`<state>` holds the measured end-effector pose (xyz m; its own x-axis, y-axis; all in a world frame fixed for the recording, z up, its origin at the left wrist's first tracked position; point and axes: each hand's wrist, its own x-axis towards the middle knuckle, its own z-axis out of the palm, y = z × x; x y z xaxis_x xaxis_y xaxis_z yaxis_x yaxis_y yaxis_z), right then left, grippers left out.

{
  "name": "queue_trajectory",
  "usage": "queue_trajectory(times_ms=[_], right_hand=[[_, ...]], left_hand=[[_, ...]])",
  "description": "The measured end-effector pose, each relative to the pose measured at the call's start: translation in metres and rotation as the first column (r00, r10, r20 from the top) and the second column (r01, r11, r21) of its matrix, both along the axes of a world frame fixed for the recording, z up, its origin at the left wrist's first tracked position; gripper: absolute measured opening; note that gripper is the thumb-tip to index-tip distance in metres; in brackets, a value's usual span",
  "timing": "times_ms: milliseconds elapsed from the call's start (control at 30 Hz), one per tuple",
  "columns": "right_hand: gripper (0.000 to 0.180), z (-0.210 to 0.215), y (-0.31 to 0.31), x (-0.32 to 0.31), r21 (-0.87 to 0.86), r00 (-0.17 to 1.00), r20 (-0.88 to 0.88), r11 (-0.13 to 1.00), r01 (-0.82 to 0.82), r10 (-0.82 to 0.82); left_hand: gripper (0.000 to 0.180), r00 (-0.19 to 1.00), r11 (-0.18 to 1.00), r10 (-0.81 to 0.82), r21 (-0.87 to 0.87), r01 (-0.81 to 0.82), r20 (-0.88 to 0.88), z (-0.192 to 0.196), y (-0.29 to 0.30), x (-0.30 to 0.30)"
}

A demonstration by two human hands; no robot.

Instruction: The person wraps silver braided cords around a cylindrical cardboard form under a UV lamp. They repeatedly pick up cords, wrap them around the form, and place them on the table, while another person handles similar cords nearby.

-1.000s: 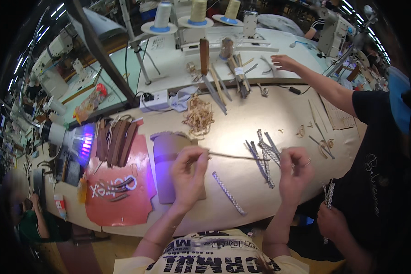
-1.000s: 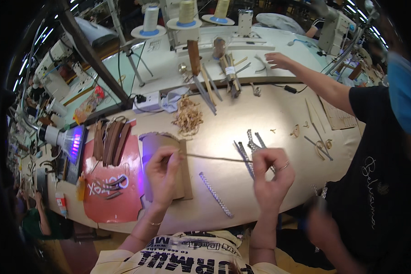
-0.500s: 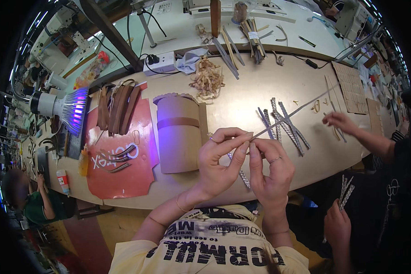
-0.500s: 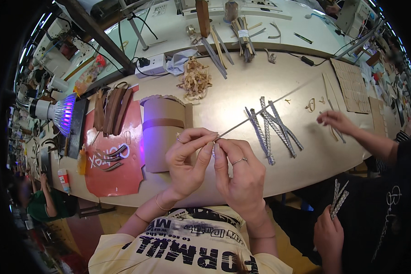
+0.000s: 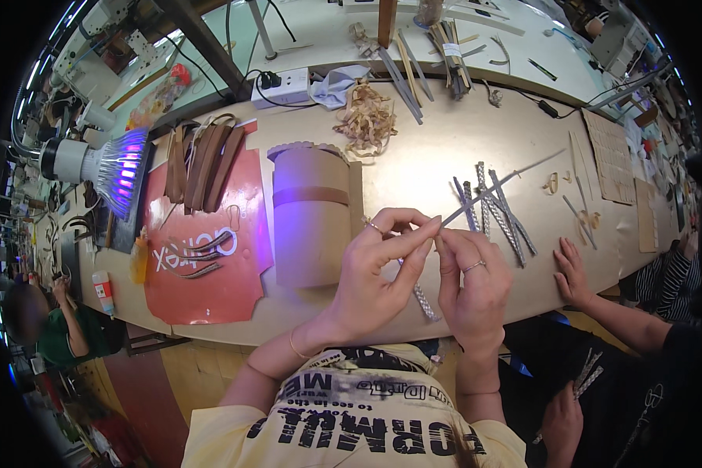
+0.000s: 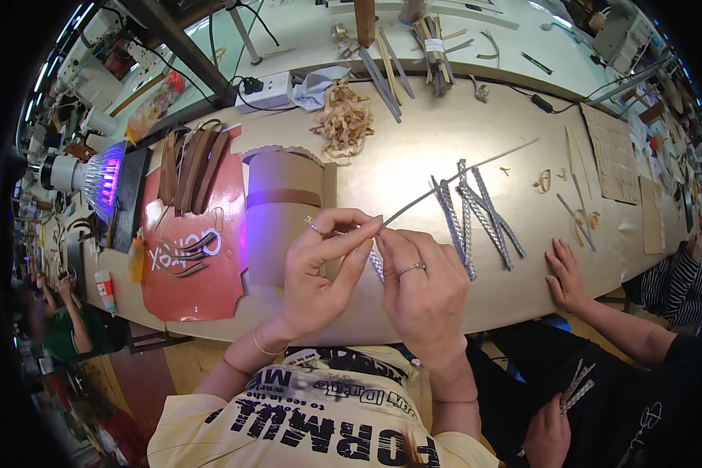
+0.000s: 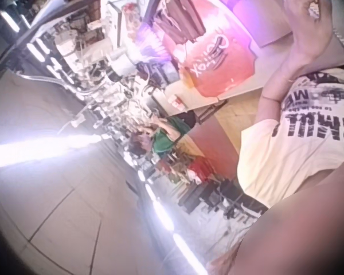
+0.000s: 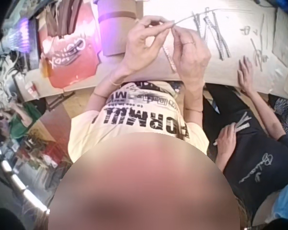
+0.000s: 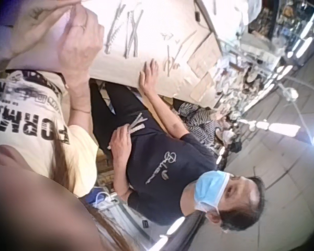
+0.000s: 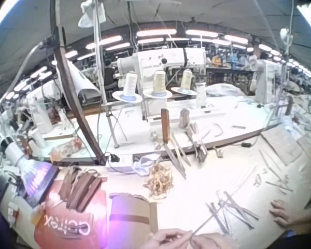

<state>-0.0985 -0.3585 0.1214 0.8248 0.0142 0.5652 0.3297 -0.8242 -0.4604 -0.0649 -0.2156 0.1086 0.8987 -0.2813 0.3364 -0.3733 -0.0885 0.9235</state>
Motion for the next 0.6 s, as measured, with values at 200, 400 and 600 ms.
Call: queue_trajectory(times_ms=[200,400,600], right_hand=[[0.026,-0.0006,-0.0005,0.0015,-0.054,1.0,-0.008,0.999,-0.007,0.007],[0.022,-0.0033,-0.0006,0.0039,-0.033,0.999,-0.039,0.999,-0.03,0.029],[0.02,-0.0065,-0.0024,0.0073,-0.01,0.991,-0.126,0.999,-0.035,0.034]], left_hand=[[0.029,1.0,1.0,-0.011,-0.004,0.011,-0.028,-0.0013,0.0006,0.0026],[0.028,0.999,0.998,0.012,0.066,-0.014,0.034,-0.0023,0.0002,0.0065],[0.03,0.977,0.965,0.037,0.249,-0.089,0.208,-0.0053,-0.0002,0.011]])
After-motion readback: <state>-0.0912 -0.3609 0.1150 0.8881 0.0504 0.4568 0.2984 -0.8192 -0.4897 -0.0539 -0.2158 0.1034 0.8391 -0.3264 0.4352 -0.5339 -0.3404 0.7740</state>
